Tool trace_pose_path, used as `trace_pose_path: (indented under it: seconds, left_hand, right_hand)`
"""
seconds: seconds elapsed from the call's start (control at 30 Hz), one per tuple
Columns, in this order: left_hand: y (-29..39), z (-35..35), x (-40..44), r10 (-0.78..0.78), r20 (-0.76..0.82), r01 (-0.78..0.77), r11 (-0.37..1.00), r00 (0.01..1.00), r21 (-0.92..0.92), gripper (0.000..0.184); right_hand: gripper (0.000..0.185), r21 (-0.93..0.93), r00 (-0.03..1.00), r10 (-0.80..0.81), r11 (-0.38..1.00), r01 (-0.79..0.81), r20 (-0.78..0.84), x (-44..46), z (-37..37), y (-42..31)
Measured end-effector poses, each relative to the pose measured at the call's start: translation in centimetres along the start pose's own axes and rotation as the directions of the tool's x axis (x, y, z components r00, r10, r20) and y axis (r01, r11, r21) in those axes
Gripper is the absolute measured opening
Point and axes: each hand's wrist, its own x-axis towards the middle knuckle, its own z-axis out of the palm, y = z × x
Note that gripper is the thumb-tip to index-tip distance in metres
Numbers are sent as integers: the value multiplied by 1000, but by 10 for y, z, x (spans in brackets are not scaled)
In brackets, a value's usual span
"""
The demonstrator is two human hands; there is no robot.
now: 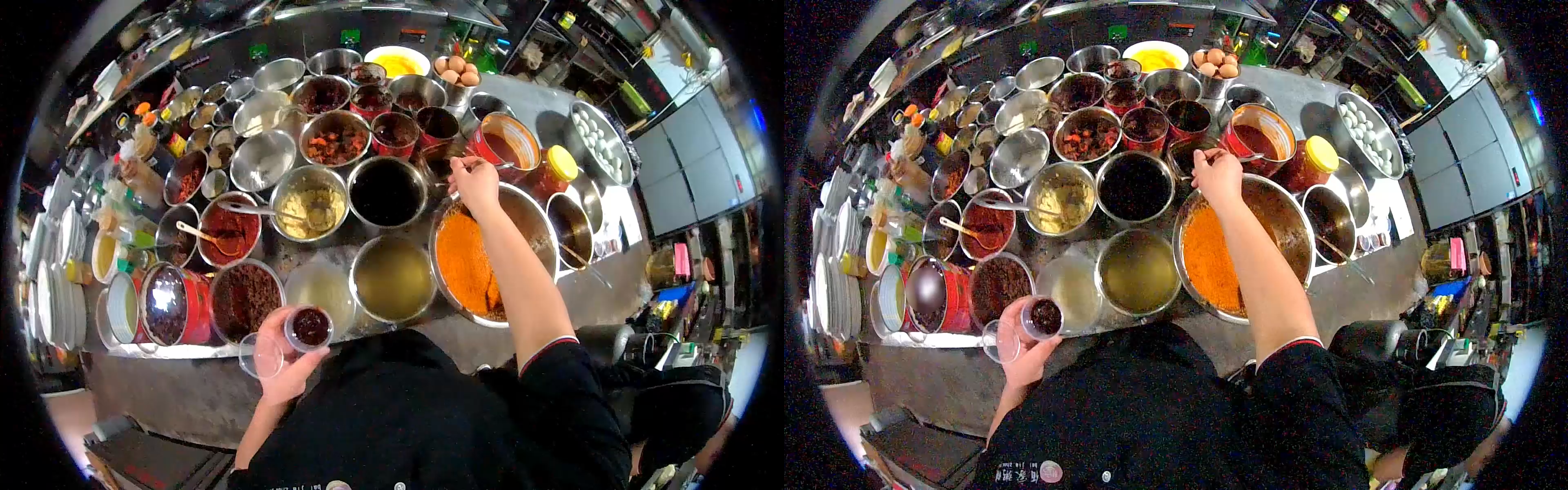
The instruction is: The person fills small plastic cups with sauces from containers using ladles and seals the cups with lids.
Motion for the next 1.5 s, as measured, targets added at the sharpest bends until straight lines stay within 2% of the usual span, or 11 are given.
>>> trace_pose_path:
  seconds: [0.37, 0.43, 0.5, 0.6, 0.83, 0.93, 1.03, 1.23, 1.3, 1.33, 1.5]
  left_hand:
    - [-5, 20, 50, -78, -43, 79, 996, 996, 29, 64]
    - [-4, 30, 63, -114, -47, 116, 993, 992, 38, 64]
    - [-4, 39, 76, -102, -8, 102, 994, 995, 38, 63]
    - [0, 50, 89, -113, 11, 112, 992, 994, 60, 60]
    - [-9, 70, 107, -149, 45, 150, 989, 988, -9, 61]
    - [-31, 76, 115, -142, 40, 142, 990, 989, -6, 59]
    - [-48, 84, 126, -107, 90, 107, 994, 990, 0, 57]
    - [-62, 96, 136, -110, 44, 105, 991, 993, 88, 57]
    - [-68, 96, 136, -58, 29, 58, 998, 998, -28, 56]
    - [-67, 94, 135, 7, 5, -8, 970, 1000, 245, 55]
    - [-54, 89, 124, -10, 12, 7, 978, 1000, 207, 55]
  right_hand:
    - [18, -71, 979, -201, 977, 201, 0, -6, -45, -5]
    - [14, -113, 991, -135, 984, 137, 24, -10, -53, -11]
    - [12, -146, 904, -428, 894, 424, 4, -11, -57, -11]
    - [9, -194, 825, -565, 808, 557, 13, -13, -65, -13]
    - [7, -32, 873, -487, 873, 486, -8, -24, -78, -19]
    - [9, 125, 963, -271, 955, 269, -1, -42, -85, -44]
    - [11, 112, 969, -247, 963, 245, 7, -60, -94, -62]
    - [11, 100, 916, -390, 919, 381, 95, -111, -99, -86]
    - [8, 88, 902, -416, 909, 408, 117, -126, -98, -86]
    - [5, 44, 817, -544, 836, 547, 191, -132, -98, -86]
    - [18, -32, 462, -773, 499, 866, 435, -165, -97, -90]
